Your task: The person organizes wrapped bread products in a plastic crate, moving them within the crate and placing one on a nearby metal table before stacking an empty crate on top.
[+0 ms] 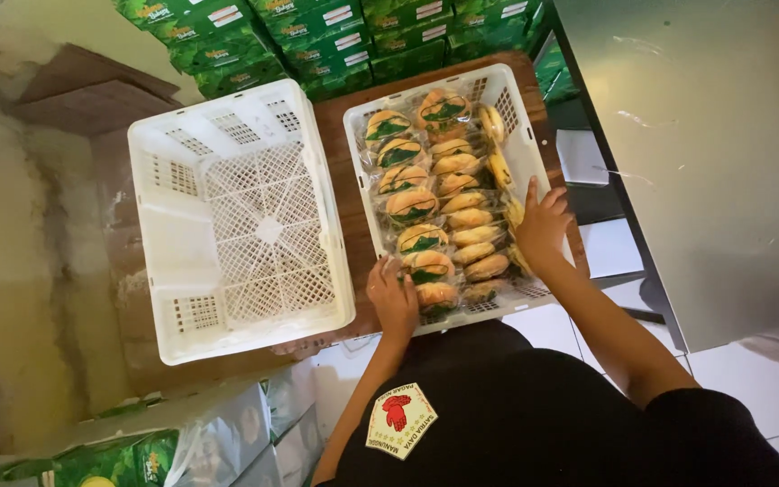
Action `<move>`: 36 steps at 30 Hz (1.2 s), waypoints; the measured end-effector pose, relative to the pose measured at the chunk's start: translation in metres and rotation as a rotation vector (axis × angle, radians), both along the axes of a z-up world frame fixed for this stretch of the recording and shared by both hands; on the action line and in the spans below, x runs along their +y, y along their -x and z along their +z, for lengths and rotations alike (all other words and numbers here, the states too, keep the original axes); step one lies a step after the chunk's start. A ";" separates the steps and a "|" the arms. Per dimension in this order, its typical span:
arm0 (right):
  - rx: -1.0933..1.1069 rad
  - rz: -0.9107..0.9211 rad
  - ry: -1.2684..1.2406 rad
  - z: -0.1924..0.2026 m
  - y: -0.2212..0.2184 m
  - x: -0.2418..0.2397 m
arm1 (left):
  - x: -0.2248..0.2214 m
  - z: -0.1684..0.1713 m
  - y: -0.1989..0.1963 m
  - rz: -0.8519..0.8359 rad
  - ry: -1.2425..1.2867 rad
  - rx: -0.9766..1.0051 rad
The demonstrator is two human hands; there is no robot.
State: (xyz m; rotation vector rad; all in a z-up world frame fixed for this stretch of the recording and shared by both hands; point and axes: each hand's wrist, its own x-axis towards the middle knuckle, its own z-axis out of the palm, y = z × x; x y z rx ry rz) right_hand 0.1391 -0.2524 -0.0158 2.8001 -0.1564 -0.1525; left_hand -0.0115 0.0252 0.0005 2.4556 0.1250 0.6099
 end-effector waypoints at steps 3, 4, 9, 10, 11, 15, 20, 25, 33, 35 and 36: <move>-0.048 0.020 -0.036 -0.006 0.004 -0.005 | 0.005 0.021 -0.001 -0.131 0.112 0.008; -0.077 0.041 -0.080 -0.003 0.004 -0.006 | 0.010 0.026 -0.005 -0.254 0.169 0.047; -0.347 0.124 -0.200 -0.002 0.013 -0.010 | 0.069 0.044 -0.026 -0.368 0.085 -0.036; -0.328 0.073 -0.284 0.005 0.009 -0.008 | 0.085 0.048 -0.035 -0.187 0.049 -0.008; -0.308 0.023 -0.368 0.013 0.005 -0.005 | 0.101 0.052 -0.044 -0.005 0.013 0.020; -0.401 0.026 -0.410 -0.003 0.002 -0.009 | 0.126 0.075 -0.051 0.107 0.212 0.256; -0.424 0.051 -0.473 -0.016 0.007 -0.015 | 0.133 0.061 -0.057 0.017 0.659 0.639; -0.435 0.004 -0.422 -0.005 0.009 -0.004 | 0.140 0.026 -0.050 0.103 0.592 0.510; -0.477 0.016 -0.317 -0.020 0.006 -0.008 | 0.137 0.025 -0.047 0.069 0.492 0.214; -0.526 0.038 -0.299 -0.021 0.005 -0.008 | 0.135 0.029 -0.047 0.074 0.505 0.243; -0.525 0.040 -0.299 -0.021 0.005 -0.008 | 0.134 0.030 -0.048 0.076 0.506 0.244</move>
